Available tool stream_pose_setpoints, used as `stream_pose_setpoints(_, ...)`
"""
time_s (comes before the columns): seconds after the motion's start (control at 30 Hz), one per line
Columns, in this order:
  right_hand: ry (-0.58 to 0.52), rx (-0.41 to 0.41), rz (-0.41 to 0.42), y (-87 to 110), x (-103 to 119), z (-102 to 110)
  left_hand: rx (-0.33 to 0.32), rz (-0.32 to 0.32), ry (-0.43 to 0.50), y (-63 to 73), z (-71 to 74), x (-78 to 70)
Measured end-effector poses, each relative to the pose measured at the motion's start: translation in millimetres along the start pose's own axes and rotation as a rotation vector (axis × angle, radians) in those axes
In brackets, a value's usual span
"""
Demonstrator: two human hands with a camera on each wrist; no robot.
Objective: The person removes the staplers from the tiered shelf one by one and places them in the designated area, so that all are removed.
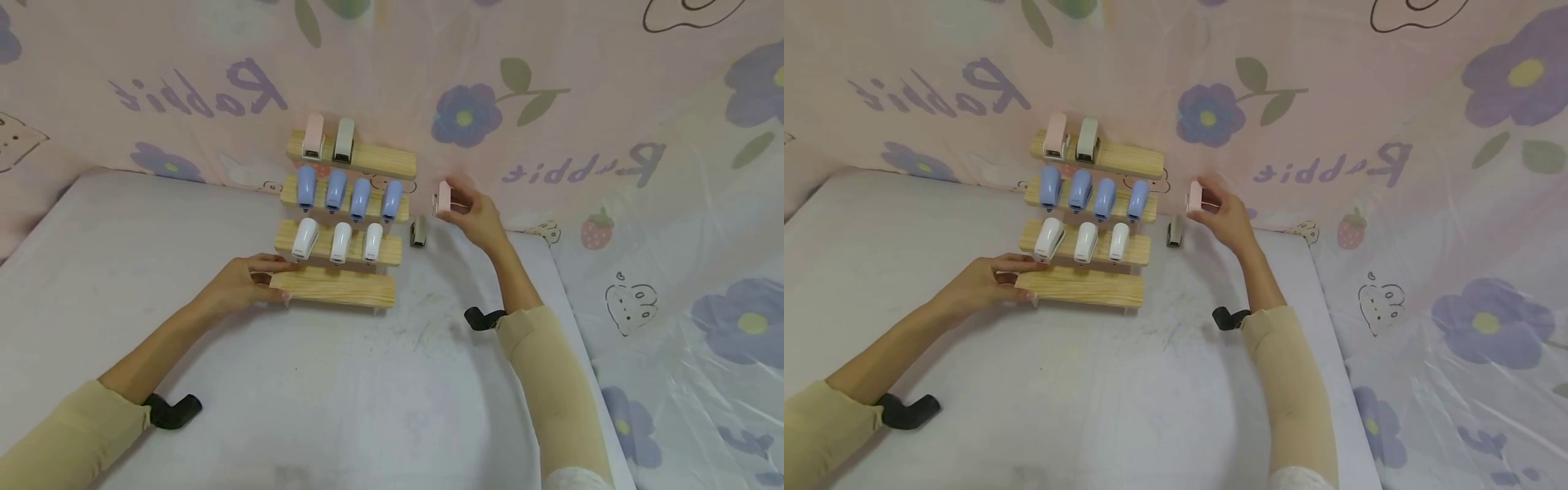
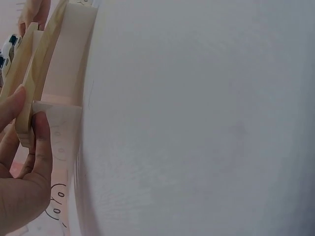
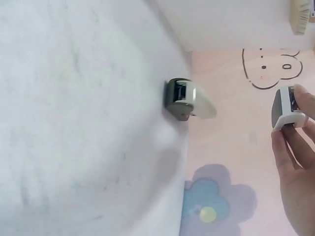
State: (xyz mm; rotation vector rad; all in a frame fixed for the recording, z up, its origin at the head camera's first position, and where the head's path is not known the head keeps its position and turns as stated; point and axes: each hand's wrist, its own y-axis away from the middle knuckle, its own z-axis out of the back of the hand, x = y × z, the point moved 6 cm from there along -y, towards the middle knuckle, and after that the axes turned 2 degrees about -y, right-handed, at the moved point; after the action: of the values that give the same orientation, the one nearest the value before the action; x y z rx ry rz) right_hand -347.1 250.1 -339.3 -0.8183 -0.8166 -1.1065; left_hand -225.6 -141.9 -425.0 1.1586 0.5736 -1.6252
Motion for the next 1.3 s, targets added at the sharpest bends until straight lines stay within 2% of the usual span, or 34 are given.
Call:
stream_pose_setpoints(0.23, 0.009, 0.018, -0.013, 3.9, -18.7, -0.5, -0.003, -0.001, -0.011, 0.4, -0.7, -0.4)
stream_pose_setpoints(0.5, 0.032, 0.011, 0.012, 7.7, -36.5, -3.4, -0.003, 0.003, -0.028, 0.7, -0.9, 2.4)
stream_pose_setpoints(0.87, 0.022, 0.000, -0.019, 12.8, -56.6, -7.8, -0.017, -0.022, -0.049, 0.4, 0.6, -0.2)
stream_pose_setpoints(1.1, 0.059, 0.008, -0.087, 13.7, -71.9, -14.4, -0.015, -0.021, -0.040, 0.4, 1.6, 0.6)
stream_pose_setpoints(1.3, 0.061, 0.022, -0.108, 14.6, -75.4, -17.8, -0.018, -0.024, -0.043, 0.0, 1.4, 1.9)
